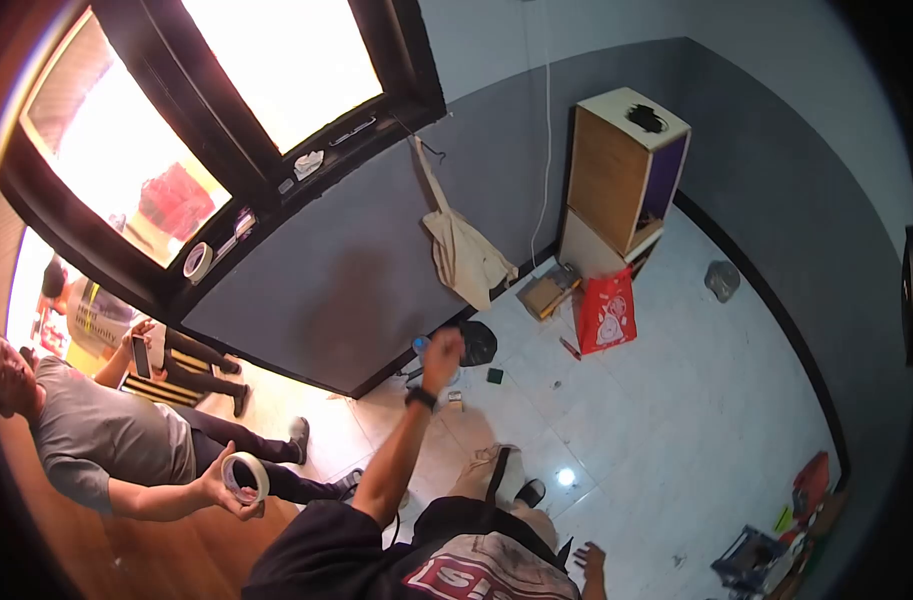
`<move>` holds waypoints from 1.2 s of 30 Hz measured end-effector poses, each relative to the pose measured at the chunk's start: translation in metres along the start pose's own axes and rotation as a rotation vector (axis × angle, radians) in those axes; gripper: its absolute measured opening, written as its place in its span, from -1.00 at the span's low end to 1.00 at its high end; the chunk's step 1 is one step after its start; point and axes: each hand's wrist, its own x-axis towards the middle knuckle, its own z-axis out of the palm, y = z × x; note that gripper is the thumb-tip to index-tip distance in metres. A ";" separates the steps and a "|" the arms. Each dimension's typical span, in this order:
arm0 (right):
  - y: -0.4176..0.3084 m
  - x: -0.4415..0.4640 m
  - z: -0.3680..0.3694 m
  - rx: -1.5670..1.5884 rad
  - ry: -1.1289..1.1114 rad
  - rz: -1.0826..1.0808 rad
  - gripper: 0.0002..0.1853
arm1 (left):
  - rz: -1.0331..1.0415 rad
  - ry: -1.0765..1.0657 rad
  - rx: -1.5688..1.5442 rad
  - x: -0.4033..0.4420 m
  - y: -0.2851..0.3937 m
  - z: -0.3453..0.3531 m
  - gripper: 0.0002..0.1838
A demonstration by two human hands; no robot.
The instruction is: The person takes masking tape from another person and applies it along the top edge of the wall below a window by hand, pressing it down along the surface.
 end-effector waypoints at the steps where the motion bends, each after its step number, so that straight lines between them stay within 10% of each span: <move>1: -0.040 0.005 -0.011 -0.042 0.029 0.001 -0.57 | 0.085 0.028 0.037 0.048 0.013 -0.008 -0.77; 5: -0.237 0.063 0.000 -0.101 0.045 -0.218 -0.52 | 0.334 0.526 -0.115 0.235 0.132 -0.019 -0.60; 11: -0.430 0.021 0.072 -0.097 -0.014 -0.480 -0.44 | 0.249 0.535 0.202 0.351 0.142 -0.019 -0.67; 19: -0.480 0.004 0.153 -0.286 -0.176 -0.426 -0.46 | 0.141 0.725 -0.132 0.321 0.235 -0.009 -0.77; 29: -0.564 0.062 0.225 -0.575 -0.303 -0.551 -0.60 | 0.331 0.906 0.291 0.290 0.197 0.017 -0.80; 36: -0.684 -0.100 0.419 -0.737 -0.725 -1.282 -0.70 | 0.145 0.776 0.135 0.257 0.204 0.032 -0.81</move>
